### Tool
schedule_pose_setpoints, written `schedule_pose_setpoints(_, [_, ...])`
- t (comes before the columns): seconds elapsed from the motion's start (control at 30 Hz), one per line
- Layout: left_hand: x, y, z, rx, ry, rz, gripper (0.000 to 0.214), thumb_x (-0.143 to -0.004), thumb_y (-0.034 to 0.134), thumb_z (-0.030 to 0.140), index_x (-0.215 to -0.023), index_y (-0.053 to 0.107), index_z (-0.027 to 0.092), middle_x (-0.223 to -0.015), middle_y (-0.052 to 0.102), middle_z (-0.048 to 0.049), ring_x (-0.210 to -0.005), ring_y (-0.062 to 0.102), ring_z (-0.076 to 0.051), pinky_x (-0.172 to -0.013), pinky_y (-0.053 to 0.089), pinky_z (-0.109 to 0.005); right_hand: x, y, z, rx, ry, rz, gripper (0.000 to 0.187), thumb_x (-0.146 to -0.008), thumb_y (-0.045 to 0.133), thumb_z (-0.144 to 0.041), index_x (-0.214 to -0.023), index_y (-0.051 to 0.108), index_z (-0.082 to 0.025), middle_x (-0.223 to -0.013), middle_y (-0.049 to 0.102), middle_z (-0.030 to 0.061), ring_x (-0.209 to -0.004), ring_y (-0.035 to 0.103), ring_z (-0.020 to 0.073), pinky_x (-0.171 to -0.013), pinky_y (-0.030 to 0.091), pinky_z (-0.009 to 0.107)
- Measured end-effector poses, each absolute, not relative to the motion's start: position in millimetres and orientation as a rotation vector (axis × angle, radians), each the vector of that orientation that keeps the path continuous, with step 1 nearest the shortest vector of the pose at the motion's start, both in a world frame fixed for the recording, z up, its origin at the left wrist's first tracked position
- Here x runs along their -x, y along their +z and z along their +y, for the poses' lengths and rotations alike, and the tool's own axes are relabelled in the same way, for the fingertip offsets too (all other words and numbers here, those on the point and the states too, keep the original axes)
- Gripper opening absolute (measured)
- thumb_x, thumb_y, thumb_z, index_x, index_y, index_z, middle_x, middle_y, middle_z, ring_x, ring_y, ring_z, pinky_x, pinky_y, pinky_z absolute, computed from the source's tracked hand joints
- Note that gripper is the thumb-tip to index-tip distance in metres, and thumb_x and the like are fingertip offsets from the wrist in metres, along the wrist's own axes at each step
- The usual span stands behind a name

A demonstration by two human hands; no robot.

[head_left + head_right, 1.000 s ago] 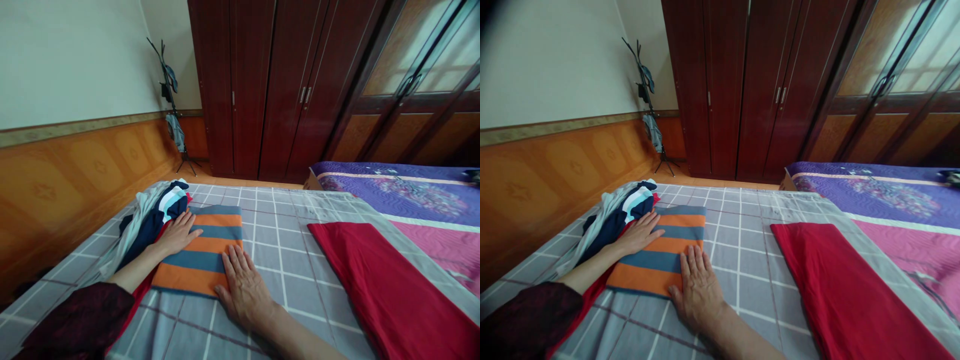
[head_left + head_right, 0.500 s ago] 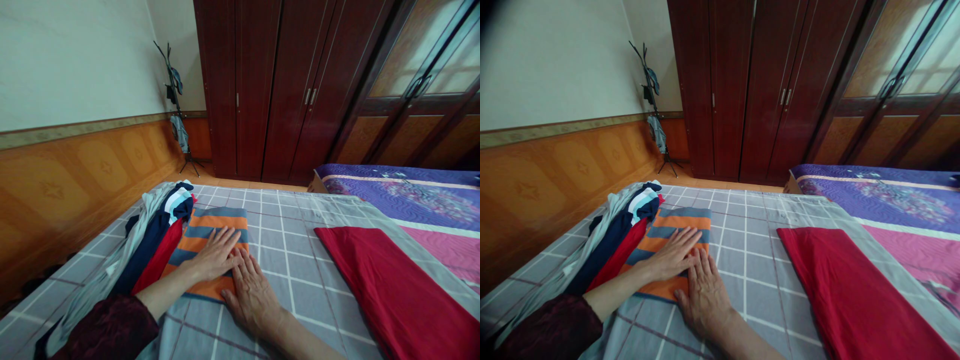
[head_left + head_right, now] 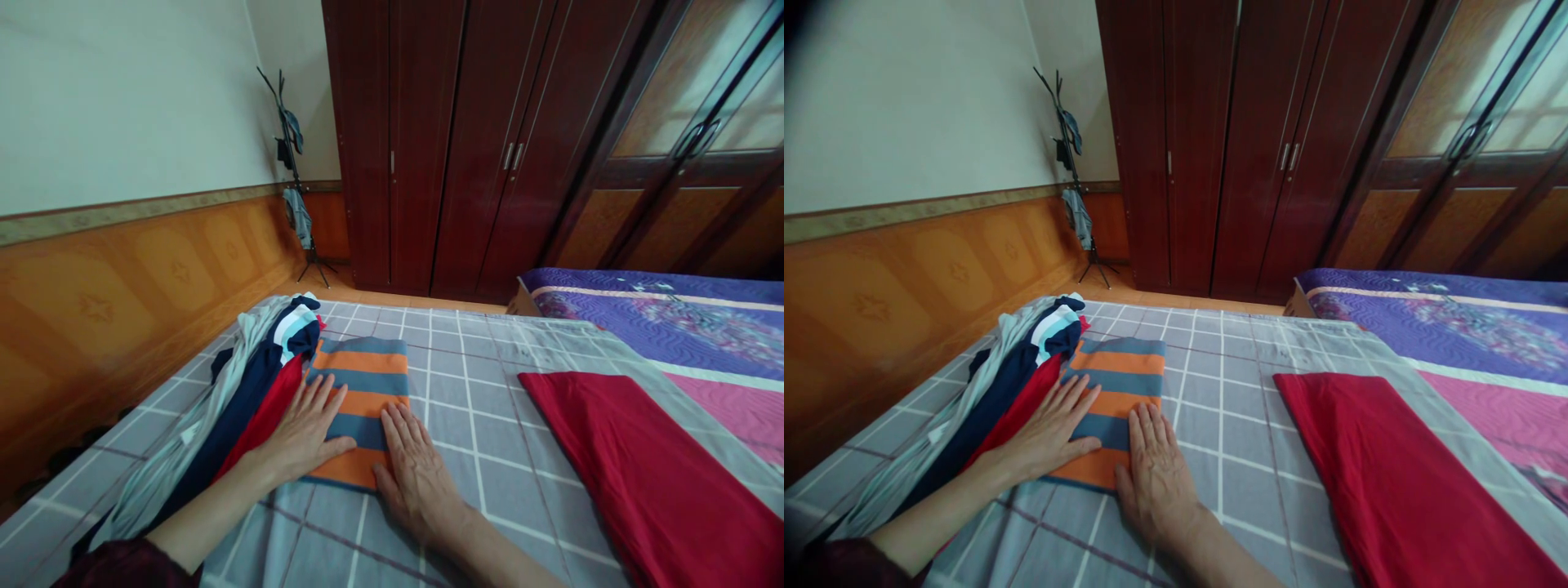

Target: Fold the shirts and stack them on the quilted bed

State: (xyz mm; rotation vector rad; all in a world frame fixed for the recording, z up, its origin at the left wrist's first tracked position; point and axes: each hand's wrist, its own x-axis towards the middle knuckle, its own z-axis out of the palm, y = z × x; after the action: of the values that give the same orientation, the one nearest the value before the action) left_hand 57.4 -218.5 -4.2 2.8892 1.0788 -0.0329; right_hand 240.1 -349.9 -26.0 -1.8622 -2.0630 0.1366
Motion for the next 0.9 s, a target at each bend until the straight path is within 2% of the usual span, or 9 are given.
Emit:
schedule_pose_setpoints(0.2, [-91,-5,-246,-2.963,0.032,0.700,0.074,-0.088,0.028,0.066,-0.147,0.016,0.023,-0.154,0.015,-0.0077,-0.142,0.008,-0.027,-0.114,0.014,-0.051,-244,-32,-348,1.883,0.111,-1.997,0.061,-0.081,0.036,-0.007,-0.141,0.030,0.000,-0.149,0.027,0.0161,-0.139,0.017,0.0257,-0.112,0.027,0.045])
schedule_pose_setpoints(0.37, [-87,-17,-255,-2.981,0.101,0.650,0.068,-0.094,0.029,0.054,-0.148,0.009,0.020,-0.155,0.011,-0.0088,-0.142,0.009,-0.027,-0.114,0.015,-0.050,-243,-30,-349,1.906,0.076,-2.013,0.057,-0.084,0.038,-0.010,-0.139,0.035,-0.001,-0.146,0.032,0.0162,-0.138,0.021,0.0273,-0.111,0.029,0.045])
schedule_pose_setpoints(0.5, [-79,-22,-261,-3.040,0.183,0.560,0.068,-0.094,0.036,0.046,-0.149,0.004,0.021,-0.155,0.012,-0.0069,-0.142,0.010,-0.027,-0.114,0.011,-0.052,-240,-32,-349,1.917,-0.014,-2.042,0.053,-0.086,0.039,-0.013,-0.138,0.038,-0.003,-0.145,0.034,0.0165,-0.137,0.023,0.0290,-0.109,0.032,0.047])
schedule_pose_setpoints(0.7, [-66,-20,-257,-3.052,0.124,0.645,0.069,-0.093,0.037,0.048,-0.148,0.005,0.025,-0.155,0.014,-0.0031,-0.141,0.012,-0.026,-0.114,0.011,-0.052,-241,-32,-351,1.932,-0.080,-2.085,0.051,-0.088,0.040,-0.017,-0.137,0.039,-0.003,-0.145,0.034,0.0163,-0.135,0.027,0.0313,-0.107,0.034,0.047])
schedule_pose_setpoints(0.9, [-30,-20,-244,-3.091,0.093,0.765,0.068,-0.092,0.033,0.056,-0.148,0.009,0.027,-0.154,0.015,-0.0055,-0.140,0.017,-0.027,-0.113,0.013,-0.050,-241,-26,-350,1.983,-0.064,-2.063,0.053,-0.087,0.044,-0.019,-0.137,0.040,-0.003,-0.144,0.035,0.0168,-0.134,0.030,0.0323,-0.106,0.033,0.048])
